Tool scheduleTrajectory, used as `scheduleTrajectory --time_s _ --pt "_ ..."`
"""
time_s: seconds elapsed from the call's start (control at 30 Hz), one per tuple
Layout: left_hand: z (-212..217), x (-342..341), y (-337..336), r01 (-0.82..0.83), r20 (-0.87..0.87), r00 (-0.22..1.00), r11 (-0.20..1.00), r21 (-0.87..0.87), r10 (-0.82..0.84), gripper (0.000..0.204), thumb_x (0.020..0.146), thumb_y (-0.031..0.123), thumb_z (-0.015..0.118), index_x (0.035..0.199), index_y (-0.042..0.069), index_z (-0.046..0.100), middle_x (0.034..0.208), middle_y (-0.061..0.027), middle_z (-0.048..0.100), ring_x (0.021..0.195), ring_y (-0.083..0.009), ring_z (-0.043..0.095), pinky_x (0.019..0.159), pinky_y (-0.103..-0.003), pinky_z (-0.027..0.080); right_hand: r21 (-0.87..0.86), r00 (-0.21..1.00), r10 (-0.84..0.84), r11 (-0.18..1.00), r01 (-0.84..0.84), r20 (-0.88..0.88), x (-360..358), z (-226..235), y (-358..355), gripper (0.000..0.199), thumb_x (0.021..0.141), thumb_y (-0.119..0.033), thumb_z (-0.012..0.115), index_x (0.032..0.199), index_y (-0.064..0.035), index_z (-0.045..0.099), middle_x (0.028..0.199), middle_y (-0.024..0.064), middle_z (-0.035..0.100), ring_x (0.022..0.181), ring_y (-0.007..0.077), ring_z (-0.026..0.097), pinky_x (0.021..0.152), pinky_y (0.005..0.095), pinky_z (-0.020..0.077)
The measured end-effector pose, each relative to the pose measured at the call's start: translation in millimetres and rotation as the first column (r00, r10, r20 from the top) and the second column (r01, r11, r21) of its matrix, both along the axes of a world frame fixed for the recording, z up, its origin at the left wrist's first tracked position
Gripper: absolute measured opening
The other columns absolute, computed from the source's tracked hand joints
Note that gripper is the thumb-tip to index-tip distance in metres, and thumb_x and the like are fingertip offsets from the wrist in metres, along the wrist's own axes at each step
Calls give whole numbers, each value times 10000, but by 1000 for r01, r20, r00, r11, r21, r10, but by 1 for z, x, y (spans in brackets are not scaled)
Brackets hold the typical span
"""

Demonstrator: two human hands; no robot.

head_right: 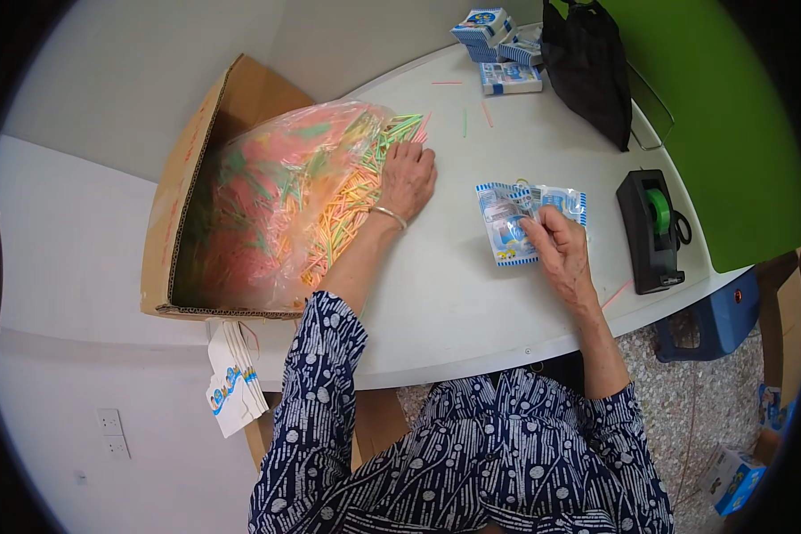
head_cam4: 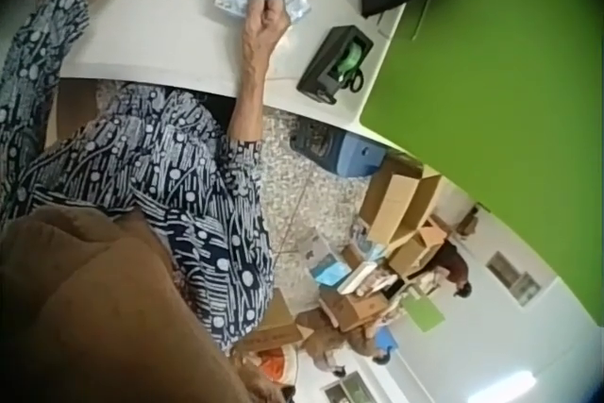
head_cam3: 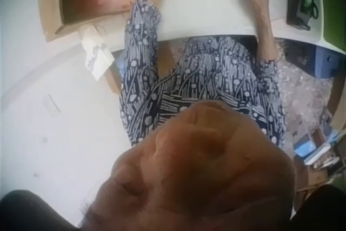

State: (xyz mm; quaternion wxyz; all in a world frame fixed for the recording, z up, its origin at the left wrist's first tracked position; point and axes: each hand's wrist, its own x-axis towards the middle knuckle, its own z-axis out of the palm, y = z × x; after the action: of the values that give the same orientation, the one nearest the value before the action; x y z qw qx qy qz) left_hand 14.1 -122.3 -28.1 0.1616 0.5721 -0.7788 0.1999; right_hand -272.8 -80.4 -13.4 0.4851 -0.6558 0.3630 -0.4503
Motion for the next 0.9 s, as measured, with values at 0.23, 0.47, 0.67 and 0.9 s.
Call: scheduleTrajectory --time_s 0.23,0.47,0.67,0.9 --pt "19 14 40 120 4 993 992 42 -121 165 814 133 606 935 33 553 941 -131 542 966 -306 511 849 -401 407 -8 1000 18 1000 -18 -15 -1 3 3 260 892 -100 596 701 -19 440 597 -17 385 560 64 330 497 241 286" --pt "36 25 -3 2 -135 991 994 108 13 425 816 286 627 1110 -5 528 1103 -160 531 1094 -319 451 935 -462 352 -70 999 33 997 -34 -25 2 2 4 245 906 -103 579 706 -46 449 609 -43 400 574 39 330 499 220 281" --pt "33 26 -46 -223 255 953 950 221 164 697 858 572 496 1191 -40 483 1243 -171 500 1259 -379 347 1021 -592 220 -129 999 16 991 -21 -43 2 -2 7 201 854 -89 612 730 2 483 625 44 439 551 129 399 517 274 329" --pt "30 29 -54 -298 320 933 854 427 166 757 881 625 406 1238 -41 461 1278 -184 479 1348 -377 259 1067 -590 165 -189 995 53 980 -68 -83 3 6 8 157 845 -73 612 768 19 510 659 81 487 558 168 456 528 303 357"
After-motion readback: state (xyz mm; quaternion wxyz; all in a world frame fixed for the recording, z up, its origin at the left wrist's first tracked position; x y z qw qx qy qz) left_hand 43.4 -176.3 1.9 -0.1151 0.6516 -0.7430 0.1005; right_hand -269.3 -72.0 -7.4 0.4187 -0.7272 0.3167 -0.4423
